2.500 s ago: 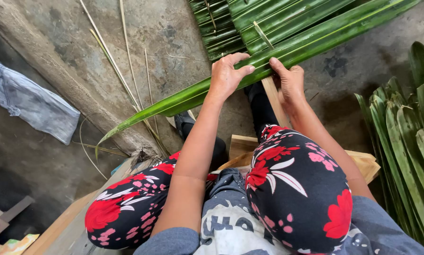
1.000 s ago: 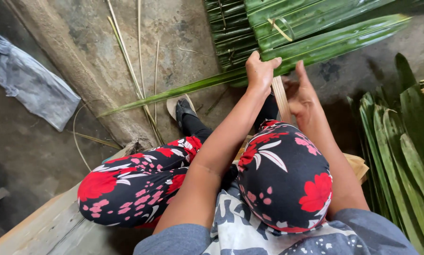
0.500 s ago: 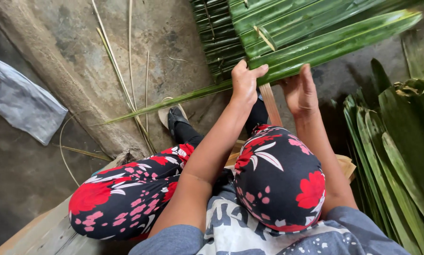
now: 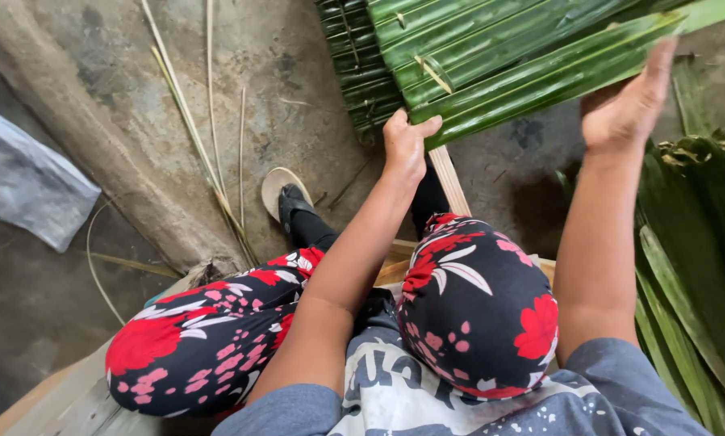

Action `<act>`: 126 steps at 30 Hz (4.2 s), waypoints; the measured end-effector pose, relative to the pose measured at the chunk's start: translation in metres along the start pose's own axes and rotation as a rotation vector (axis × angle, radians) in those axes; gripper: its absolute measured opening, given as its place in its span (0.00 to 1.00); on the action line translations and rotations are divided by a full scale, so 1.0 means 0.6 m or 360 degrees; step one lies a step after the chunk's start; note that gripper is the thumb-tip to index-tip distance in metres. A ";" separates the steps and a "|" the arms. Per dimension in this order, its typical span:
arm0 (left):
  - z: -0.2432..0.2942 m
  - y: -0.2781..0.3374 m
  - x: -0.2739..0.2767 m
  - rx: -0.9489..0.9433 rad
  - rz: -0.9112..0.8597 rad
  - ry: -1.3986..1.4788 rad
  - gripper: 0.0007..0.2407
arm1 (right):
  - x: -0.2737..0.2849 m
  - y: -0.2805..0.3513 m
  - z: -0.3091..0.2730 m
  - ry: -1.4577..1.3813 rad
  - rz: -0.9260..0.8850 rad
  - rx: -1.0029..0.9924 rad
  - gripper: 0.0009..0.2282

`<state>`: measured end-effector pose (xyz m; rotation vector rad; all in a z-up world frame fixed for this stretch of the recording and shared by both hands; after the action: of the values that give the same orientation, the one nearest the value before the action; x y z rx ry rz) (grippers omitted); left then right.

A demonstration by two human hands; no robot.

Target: Weaving palm leaves onto a wooden frame to create a thatched panel

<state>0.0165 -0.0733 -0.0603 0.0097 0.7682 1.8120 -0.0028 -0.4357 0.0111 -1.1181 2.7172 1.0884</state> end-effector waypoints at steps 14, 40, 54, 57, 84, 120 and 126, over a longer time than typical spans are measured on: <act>-0.059 -0.029 0.036 -0.0022 0.0146 -0.0121 0.13 | -0.026 -0.039 0.237 0.0404 0.0635 -0.0517 0.68; 0.001 -0.014 0.056 -0.0523 -0.0287 -0.1099 0.13 | 0.068 0.120 0.329 0.0091 0.1367 -0.0505 0.46; 0.064 -0.082 0.011 -0.0093 -0.0463 -0.0705 0.17 | 0.008 0.048 0.256 0.0116 0.0975 -0.0199 0.40; 0.052 -0.094 0.017 -0.0273 -0.0401 -0.0785 0.16 | 0.026 0.050 0.277 0.0101 0.1071 -0.0289 0.47; 0.163 -0.008 -0.130 -0.2277 -0.0581 -0.3076 0.28 | 0.028 0.051 0.315 0.0036 0.1111 -0.0664 0.69; 0.047 -0.025 0.041 -0.0607 -0.0358 -0.1448 0.09 | -0.003 0.050 0.297 0.0006 0.1196 -0.0629 0.72; 0.032 -0.043 0.035 -0.0347 -0.0461 -0.0934 0.09 | -0.021 -0.125 0.286 -0.0076 0.0378 -0.0050 0.41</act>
<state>0.0372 -0.0417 -0.0655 0.2627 0.1442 1.4930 0.0118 -0.3620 -0.1610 -0.7748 2.8598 1.1705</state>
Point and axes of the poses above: each hand's wrist, its own y-axis away from the middle knuckle, its own x-axis out of the back of the hand, z = x × y, the point moved 9 cm from there along -y, towards the middle knuckle, and after that the axes turned 10 degrees about -x, right-handed, at the moved point
